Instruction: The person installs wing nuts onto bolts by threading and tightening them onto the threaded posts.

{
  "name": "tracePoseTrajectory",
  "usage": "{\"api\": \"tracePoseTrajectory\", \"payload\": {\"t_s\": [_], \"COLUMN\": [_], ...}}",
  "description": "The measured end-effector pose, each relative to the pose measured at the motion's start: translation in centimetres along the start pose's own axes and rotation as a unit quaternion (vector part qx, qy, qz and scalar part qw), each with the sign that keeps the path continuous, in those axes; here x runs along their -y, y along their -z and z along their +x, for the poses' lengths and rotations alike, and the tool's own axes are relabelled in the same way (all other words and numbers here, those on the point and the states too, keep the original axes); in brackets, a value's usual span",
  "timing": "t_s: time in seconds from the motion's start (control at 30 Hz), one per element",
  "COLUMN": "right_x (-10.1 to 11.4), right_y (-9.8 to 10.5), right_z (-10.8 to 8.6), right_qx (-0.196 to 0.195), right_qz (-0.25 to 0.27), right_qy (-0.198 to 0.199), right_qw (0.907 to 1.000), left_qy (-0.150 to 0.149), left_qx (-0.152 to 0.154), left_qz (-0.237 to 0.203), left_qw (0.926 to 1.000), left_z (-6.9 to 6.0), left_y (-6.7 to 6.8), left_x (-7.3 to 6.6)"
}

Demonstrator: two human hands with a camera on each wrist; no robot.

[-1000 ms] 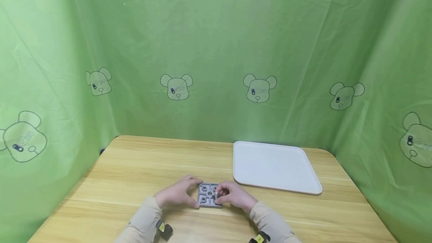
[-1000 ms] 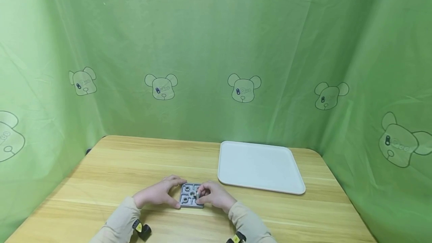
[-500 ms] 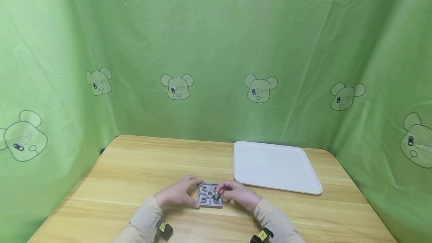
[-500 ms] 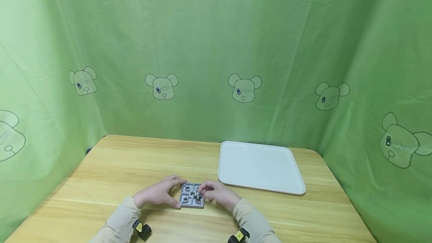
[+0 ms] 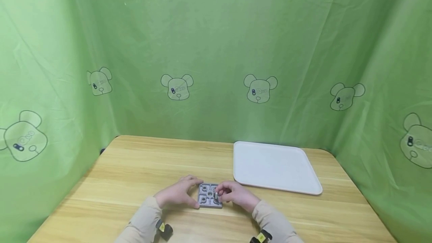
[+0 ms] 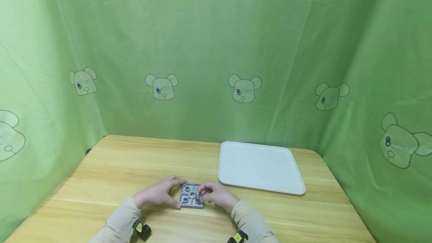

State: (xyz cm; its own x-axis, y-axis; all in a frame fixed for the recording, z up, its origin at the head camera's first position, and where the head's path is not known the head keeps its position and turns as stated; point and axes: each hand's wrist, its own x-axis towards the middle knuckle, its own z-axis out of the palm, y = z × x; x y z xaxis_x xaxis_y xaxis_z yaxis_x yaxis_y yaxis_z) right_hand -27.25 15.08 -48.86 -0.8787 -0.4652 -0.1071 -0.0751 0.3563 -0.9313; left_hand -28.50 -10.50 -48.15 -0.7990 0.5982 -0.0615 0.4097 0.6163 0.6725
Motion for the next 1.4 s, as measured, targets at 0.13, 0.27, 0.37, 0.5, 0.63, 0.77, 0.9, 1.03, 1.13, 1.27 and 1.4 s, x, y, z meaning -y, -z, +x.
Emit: {"api": "tracePoseTrajectory", "payload": {"t_s": [0.13,0.27,0.37,0.5,0.63,0.77,0.9,1.03,1.13,1.27,1.4], "right_x": [-0.02,-0.03,-0.03,0.08,0.21,0.28,0.4,0.53,0.57,0.56,0.5], "right_y": [-0.17,-0.26,-0.27,-0.3,-0.37,-0.45,-0.52,-0.63,-0.74,-0.87,-0.93], "right_z": [-0.04,-0.03,0.04,0.04,0.01,0.0,-0.11,-0.14,-0.15,-0.1,-0.01], "right_qx": [-0.005,-0.008,-0.009,-0.01,-0.011,-0.014,-0.018,-0.026,-0.031,-0.034,-0.037], "right_qz": [-0.002,-0.008,-0.009,-0.01,-0.016,-0.023,-0.027,-0.032,-0.039,-0.041,-0.045], "right_qy": [0.006,0.008,0.01,0.011,0.01,0.011,0.015,0.015,0.017,0.02,0.02], "right_qw": [1.0,0.9999,0.9999,0.9998,0.9998,0.9996,0.9994,0.999,0.9986,0.9984,0.9981], "left_qy": [0.002,0.002,0.002,0.002,0.005,0.004,0.0,-0.001,0.0,0.0,0.001], "left_qx": [0.0,0.0,0.0,0.0,0.001,0.002,0.003,0.003,0.004,0.003,0.001], "left_qz": [-0.002,-0.003,-0.002,-0.002,-0.009,-0.012,-0.012,-0.011,-0.01,-0.007,-0.006], "left_qw": [1.0,1.0,1.0,1.0,0.9999,0.9999,0.9999,0.9999,0.9999,1.0,1.0], "left_z": [-0.05,-0.08,-0.09,-0.1,-0.17,-0.17,-0.15,-0.13,-0.14,-0.16,-0.19], "left_y": [-0.01,-0.02,-0.01,-0.01,0.02,0.02,0.02,0.06,0.07,0.08,0.09], "left_x": [-0.06,-0.09,-0.11,-0.14,-0.18,-0.15,-0.1,-0.07,-0.08,-0.15,-0.27]}}
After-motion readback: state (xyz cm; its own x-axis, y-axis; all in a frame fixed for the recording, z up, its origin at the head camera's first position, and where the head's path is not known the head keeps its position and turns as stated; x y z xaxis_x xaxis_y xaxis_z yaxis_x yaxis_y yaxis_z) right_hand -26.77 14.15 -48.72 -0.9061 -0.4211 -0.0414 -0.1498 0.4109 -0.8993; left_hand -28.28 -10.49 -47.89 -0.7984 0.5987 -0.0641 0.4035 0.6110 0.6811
